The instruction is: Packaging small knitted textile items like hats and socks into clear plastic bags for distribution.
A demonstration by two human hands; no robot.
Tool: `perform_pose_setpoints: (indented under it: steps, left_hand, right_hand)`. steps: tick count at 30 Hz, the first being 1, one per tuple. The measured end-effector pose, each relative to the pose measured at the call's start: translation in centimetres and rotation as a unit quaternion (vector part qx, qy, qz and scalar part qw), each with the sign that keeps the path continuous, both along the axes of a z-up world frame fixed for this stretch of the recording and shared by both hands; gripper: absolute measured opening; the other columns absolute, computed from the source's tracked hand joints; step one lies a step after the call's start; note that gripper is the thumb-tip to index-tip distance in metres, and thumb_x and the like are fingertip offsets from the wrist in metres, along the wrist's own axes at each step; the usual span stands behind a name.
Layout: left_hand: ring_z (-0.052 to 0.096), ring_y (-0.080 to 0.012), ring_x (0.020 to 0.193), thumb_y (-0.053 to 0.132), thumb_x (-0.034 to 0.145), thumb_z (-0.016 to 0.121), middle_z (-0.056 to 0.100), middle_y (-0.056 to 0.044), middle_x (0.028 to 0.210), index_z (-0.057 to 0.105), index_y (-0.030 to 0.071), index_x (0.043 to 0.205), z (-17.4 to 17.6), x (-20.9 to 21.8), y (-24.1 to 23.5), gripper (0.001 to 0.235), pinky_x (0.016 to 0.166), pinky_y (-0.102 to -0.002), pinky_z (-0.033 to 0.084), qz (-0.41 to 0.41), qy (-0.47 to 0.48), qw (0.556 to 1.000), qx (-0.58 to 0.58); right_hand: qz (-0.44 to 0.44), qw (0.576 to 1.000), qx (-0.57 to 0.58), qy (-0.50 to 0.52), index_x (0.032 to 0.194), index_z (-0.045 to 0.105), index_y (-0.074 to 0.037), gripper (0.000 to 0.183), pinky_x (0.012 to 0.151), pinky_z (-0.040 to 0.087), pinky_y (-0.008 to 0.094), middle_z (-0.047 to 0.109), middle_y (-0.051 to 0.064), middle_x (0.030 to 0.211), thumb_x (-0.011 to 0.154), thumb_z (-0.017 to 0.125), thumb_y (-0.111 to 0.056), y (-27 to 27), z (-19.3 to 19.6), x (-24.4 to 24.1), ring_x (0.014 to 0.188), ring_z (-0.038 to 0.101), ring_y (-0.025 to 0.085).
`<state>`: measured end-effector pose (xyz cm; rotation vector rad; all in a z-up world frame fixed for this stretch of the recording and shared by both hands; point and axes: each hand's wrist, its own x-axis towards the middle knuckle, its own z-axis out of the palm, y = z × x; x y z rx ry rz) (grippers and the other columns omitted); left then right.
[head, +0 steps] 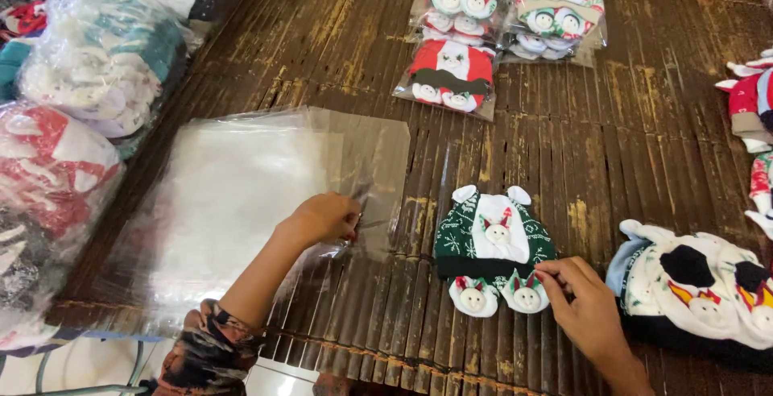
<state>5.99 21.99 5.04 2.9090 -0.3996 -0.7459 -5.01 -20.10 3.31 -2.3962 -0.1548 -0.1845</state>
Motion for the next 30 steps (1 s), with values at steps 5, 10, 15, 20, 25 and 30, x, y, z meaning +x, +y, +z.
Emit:
perform_pose_setpoints:
  steps: [5,10,15,20,25,30]
  left_hand:
    - [0.069,-0.0146,0.068,0.021,0.099,0.065,0.074,-0.005,0.084,0.068,0.009,0.092,-0.6,0.8,-1.2,0.015,0.067,-0.026,0.061,0.029,-0.08,0.986,-0.145]
    - [0.07,-0.0136,0.074,0.014,0.093,0.069,0.074,-0.005,0.092,0.067,0.011,0.09,2.9,-2.1,-9.0,0.005,0.07,-0.024,0.062,0.047,-0.126,0.944,-0.302]
    - [0.065,-0.0301,0.075,0.006,0.087,0.071,0.063,-0.012,0.091,0.059,0.003,0.093,1.8,-4.9,-13.2,0.014,0.067,-0.041,0.056,-0.091,-0.319,0.88,-0.338]
    - [0.061,-0.0423,0.098,0.037,0.08,0.081,0.056,-0.019,0.111,0.055,0.001,0.126,0.0,-6.8,-15.1,0.063,0.076,-0.047,0.051,-0.168,-0.324,0.896,-0.253]
    - [0.068,-0.0295,0.082,0.019,0.087,0.072,0.059,-0.005,0.092,0.061,0.012,0.102,-3.6,-5.5,-14.3,0.02,0.062,-0.034,0.054,-0.143,-0.459,0.865,-0.143]
    - [0.072,-0.0293,0.07,-0.002,0.085,0.062,0.069,-0.015,0.084,0.068,0.006,0.094,-3.4,-4.3,-13.9,0.013,0.053,-0.031,0.055,-0.105,-0.396,0.89,-0.201]
  right_hand:
    - [-0.01,1.0,0.021,-0.011,0.104,0.075,-0.006,0.018,0.064,0.052,0.025,0.071,0.003,0.099,0.088,0.07,-0.007,1.2,2.2,-0.6,0.074,0.064,0.012]
    - [0.047,0.968,0.208,0.131,0.135,0.059,-0.008,0.049,0.084,0.069,0.036,0.076,0.015,0.114,0.087,0.063,-0.01,4.0,3.8,0.3,0.101,0.077,0.024]
    - [-0.007,0.908,0.317,0.274,0.117,0.072,0.011,0.036,0.042,0.049,0.026,0.079,0.024,0.1,0.091,0.066,-0.013,6.6,3.5,3.0,0.067,0.069,0.022]
    - [-0.049,0.884,0.417,0.206,0.094,0.066,0.01,0.026,0.026,0.043,0.022,0.07,0.026,0.077,0.097,0.064,-0.016,6.4,1.0,3.9,0.044,0.065,0.024]
    - [-0.068,0.897,0.4,0.176,0.083,0.062,0.008,0.023,0.02,0.035,0.022,0.065,0.027,0.062,0.096,0.061,-0.011,5.7,1.3,3.2,0.033,0.059,0.023]
    - [-0.027,0.96,0.259,0.1,0.092,0.073,0.0,0.032,0.032,0.044,0.029,0.066,0.02,0.061,0.1,0.058,-0.027,2.0,-0.7,3.4,0.042,0.061,0.022]
